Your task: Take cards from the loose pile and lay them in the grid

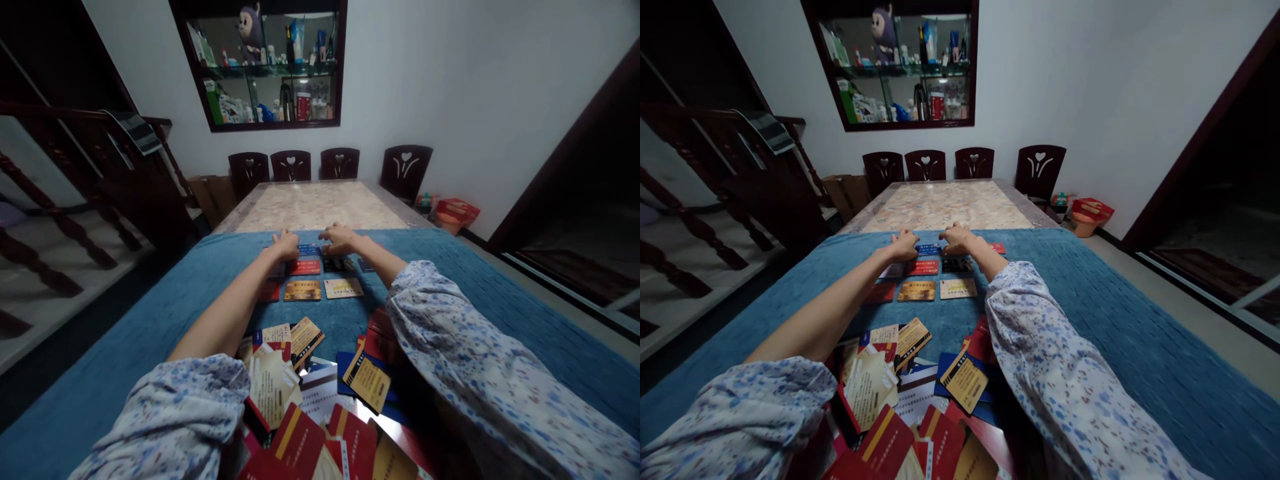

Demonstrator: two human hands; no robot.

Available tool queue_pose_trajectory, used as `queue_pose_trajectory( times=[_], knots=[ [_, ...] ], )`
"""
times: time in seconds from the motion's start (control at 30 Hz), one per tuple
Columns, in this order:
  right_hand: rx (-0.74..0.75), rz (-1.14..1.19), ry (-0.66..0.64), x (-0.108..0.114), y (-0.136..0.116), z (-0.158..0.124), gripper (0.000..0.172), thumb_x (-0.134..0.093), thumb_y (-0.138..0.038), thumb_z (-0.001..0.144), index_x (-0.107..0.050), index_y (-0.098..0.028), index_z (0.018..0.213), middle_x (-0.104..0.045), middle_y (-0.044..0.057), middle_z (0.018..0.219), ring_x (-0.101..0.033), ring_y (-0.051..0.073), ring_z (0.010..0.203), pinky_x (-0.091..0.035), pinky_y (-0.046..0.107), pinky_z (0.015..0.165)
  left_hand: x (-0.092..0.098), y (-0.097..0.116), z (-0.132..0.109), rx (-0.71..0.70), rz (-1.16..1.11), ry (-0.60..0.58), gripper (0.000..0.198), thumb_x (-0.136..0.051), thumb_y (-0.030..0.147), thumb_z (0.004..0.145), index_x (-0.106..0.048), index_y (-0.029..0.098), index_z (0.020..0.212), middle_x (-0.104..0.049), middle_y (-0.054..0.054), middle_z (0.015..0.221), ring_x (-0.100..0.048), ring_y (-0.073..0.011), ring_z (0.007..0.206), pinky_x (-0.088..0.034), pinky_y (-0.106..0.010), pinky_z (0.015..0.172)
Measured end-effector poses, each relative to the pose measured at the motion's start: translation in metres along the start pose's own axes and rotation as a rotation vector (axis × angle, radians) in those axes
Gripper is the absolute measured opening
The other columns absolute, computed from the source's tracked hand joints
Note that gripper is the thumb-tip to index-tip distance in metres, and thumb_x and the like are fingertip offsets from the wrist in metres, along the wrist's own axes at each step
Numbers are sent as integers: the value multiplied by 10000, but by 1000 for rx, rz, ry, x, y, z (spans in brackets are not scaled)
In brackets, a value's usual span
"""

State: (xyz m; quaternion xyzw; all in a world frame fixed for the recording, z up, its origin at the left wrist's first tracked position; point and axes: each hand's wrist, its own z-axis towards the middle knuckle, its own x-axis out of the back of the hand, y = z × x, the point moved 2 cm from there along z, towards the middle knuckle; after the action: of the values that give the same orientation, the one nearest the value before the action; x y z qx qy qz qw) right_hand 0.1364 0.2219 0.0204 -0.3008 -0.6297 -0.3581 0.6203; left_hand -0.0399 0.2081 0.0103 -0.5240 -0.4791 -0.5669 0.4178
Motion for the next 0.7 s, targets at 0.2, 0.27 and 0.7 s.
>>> queue_pose_trajectory(
  times=[0.2, 0.27, 0.7],
  knots=[
    [-6, -11, 36, 16, 10, -30, 435, -598, -304, 859, -665, -215, 1280, -679, 105, 1236, -515, 297, 1181, -421, 356, 879, 16, 15, -27, -45, 111, 131, 354, -528, 144, 813, -676, 159, 1135, -564, -178, 1331, -356, -353, 1335, -331, -560, 1061],
    [-4, -14, 48, 20, 14, -42, 390, -591, -271, 862, -692, -210, 1234, -699, 90, 1193, -536, 272, 1145, -409, 331, 868, 18, 21, -38, -70, 118, 165, 319, -508, 165, 854, -681, 157, 1122, -575, -178, 1316, -360, -345, 1326, -336, -552, 1046],
    [-6, -34, 94, 27, 28, -117, 217, -577, -134, 817, -755, -174, 935, -732, 86, 1022, -551, 227, 995, -341, 277, 774, 19, 64, -88, -136, 0, 288, 301, -463, 160, 878, -748, 198, 970, -693, -136, 1143, -374, -340, 1268, -314, -527, 964]
  ],
)
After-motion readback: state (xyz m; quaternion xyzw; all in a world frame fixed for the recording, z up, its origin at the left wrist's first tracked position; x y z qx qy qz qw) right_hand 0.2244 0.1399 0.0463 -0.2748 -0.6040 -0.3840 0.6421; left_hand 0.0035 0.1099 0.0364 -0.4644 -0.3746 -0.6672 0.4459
